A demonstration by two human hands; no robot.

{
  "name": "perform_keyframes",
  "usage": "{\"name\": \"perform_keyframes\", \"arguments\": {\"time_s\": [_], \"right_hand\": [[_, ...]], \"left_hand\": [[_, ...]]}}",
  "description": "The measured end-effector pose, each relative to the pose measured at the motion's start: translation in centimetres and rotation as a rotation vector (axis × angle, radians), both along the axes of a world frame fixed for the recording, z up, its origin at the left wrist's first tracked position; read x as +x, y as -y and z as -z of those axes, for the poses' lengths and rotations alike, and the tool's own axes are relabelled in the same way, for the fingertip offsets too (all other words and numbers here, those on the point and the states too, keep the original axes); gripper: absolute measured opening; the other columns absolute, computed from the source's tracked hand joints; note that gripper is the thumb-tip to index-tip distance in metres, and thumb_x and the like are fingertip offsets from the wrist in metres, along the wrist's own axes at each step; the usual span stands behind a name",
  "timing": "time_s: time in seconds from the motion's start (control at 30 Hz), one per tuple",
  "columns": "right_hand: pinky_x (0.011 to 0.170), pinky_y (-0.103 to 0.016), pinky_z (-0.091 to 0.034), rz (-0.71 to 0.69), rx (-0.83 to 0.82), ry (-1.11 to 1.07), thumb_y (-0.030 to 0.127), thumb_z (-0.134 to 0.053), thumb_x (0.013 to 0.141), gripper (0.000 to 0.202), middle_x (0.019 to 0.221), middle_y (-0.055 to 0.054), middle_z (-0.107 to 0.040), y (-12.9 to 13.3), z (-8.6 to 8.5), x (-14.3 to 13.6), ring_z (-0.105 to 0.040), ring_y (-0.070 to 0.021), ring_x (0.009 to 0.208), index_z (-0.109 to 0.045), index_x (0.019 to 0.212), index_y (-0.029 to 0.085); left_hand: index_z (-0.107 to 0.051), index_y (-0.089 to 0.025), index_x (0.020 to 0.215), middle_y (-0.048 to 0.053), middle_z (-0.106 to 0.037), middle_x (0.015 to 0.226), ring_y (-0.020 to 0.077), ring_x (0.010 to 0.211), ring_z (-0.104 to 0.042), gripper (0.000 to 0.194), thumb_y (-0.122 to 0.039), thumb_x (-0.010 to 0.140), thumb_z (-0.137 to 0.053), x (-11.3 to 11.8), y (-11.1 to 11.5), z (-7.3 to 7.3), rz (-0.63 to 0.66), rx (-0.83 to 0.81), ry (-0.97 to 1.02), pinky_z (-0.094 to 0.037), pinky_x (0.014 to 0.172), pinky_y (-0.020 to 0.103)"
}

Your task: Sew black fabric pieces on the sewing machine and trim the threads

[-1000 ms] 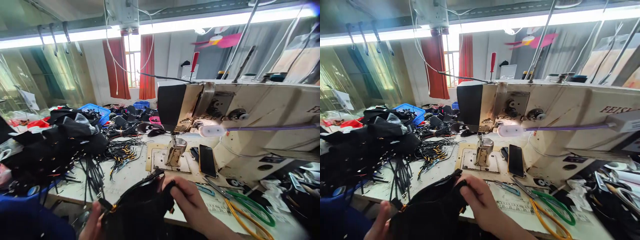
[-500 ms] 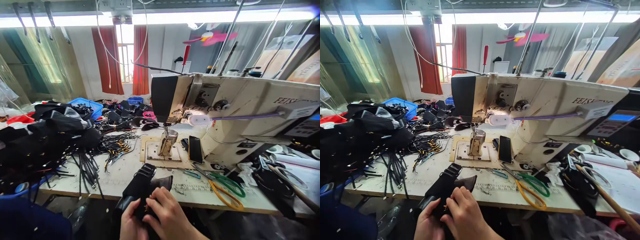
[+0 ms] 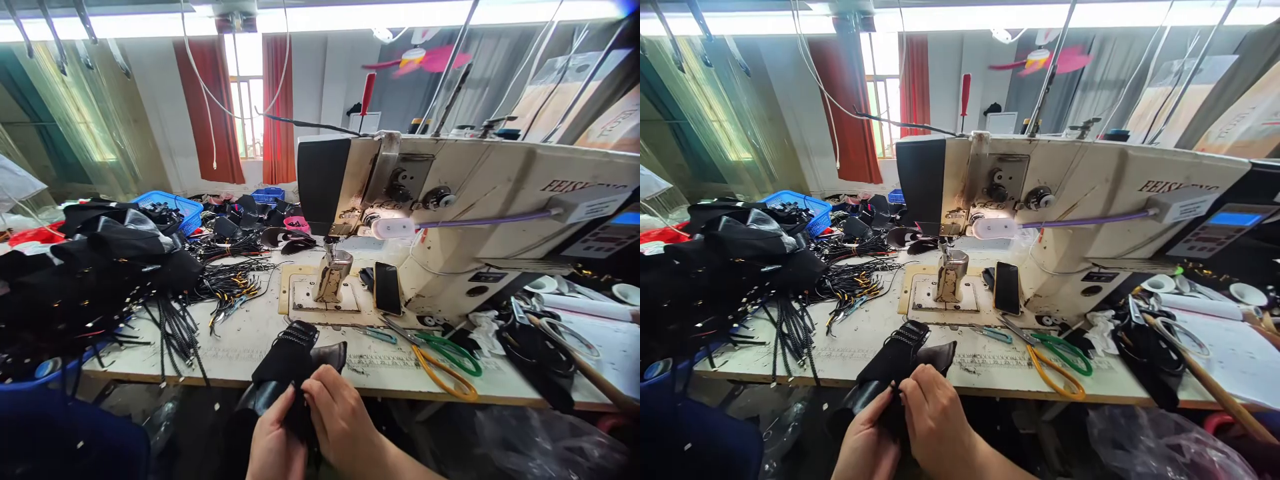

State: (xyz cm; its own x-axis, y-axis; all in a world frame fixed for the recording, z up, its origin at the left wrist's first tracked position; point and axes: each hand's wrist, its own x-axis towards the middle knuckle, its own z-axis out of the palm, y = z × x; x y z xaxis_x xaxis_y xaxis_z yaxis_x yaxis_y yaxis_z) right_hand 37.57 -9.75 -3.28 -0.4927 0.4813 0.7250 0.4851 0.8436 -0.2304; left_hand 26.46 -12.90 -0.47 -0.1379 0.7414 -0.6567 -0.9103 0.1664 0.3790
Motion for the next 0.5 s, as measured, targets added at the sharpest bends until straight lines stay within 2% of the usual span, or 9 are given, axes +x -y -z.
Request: {"name": "perform_keyframes", "arguments": {"time_s": [0.1,0.13,0.2,0.27,0.37,0.5], "right_hand": [[0.069,-0.036,-0.05,-0.035,-0.066,0.029,0.01,-0.043,0.088,0.014,0.087,-0.008,-0.06,0.0,-0.1,0.0,-0.054,-0.0213,0.077,-0.053,0.093,0.017],[0.069,-0.036,-0.049,-0.058,-0.082,0.022,0.009,-0.044,0.087,0.013,0.087,-0.007,-0.06,0.0,-0.2,0.0,-0.053,-0.0211,0.077,-0.053,0.09,0.018],[0.066,-0.033,-0.047,-0.095,-0.145,-0.093,0.007,-0.045,0.087,0.015,0.083,-0.005,-0.058,0.0,-0.4,0.1,-0.052,-0.019,0.075,-0.054,0.087,0.019],[0.065,-0.031,-0.045,-0.108,-0.226,-0.263,0.007,-0.049,0.088,0.015,0.081,-0.004,-0.056,0.1,-0.6,0.1,-0.052,-0.0174,0.075,-0.056,0.087,0.02],[0.066,-0.03,-0.045,-0.083,-0.244,-0.441,0.006,-0.055,0.086,0.018,0.081,-0.002,-0.055,0.2,-1.3,0.0,-0.052,-0.0164,0.077,-0.061,0.091,0.022],[0.07,-0.033,-0.044,-0.023,-0.185,-0.504,0.006,-0.058,0.085,0.018,0.082,-0.001,-0.059,-1.0,-2.8,0.2,-0.052,-0.0171,0.079,-0.063,0.09,0.023]], "left_hand": [[-0.072,-0.01,0.065,0.008,-0.072,0.062,0.0118,0.057,-0.069,0.042,-0.002,0.095,-0.044,0.2,0.2,0.6,0.039,-0.051,0.027,-0.057,0.06,0.02],[-0.072,-0.01,0.065,0.007,-0.071,0.061,0.0114,0.055,-0.067,0.039,-0.005,0.094,-0.047,0.1,0.4,1.0,0.067,-0.021,0.019,-0.056,0.058,0.019],[-0.073,-0.01,0.068,0.006,-0.071,0.063,0.0128,0.058,-0.069,0.026,-0.009,0.09,-0.059,0.1,0.7,1.7,0.119,0.073,-0.032,-0.057,0.06,0.02],[-0.075,-0.011,0.076,0.007,-0.075,0.073,0.0188,0.073,-0.074,0.005,-0.015,0.08,-0.073,0.0,1.0,2.4,0.14,0.166,-0.129,-0.06,0.072,0.026],[-0.077,-0.014,0.093,0.008,-0.078,0.089,0.0313,0.098,-0.073,0.031,-0.025,0.065,-0.087,-0.3,1.4,3.0,0.152,0.22,-0.286,-0.059,0.09,0.038],[-0.076,-0.019,0.104,0.006,-0.079,0.092,0.0337,0.112,-0.068,0.047,-0.019,0.059,-0.089,-1.1,2.3,3.5,0.154,0.169,-0.407,-0.056,0.098,0.038]]}}
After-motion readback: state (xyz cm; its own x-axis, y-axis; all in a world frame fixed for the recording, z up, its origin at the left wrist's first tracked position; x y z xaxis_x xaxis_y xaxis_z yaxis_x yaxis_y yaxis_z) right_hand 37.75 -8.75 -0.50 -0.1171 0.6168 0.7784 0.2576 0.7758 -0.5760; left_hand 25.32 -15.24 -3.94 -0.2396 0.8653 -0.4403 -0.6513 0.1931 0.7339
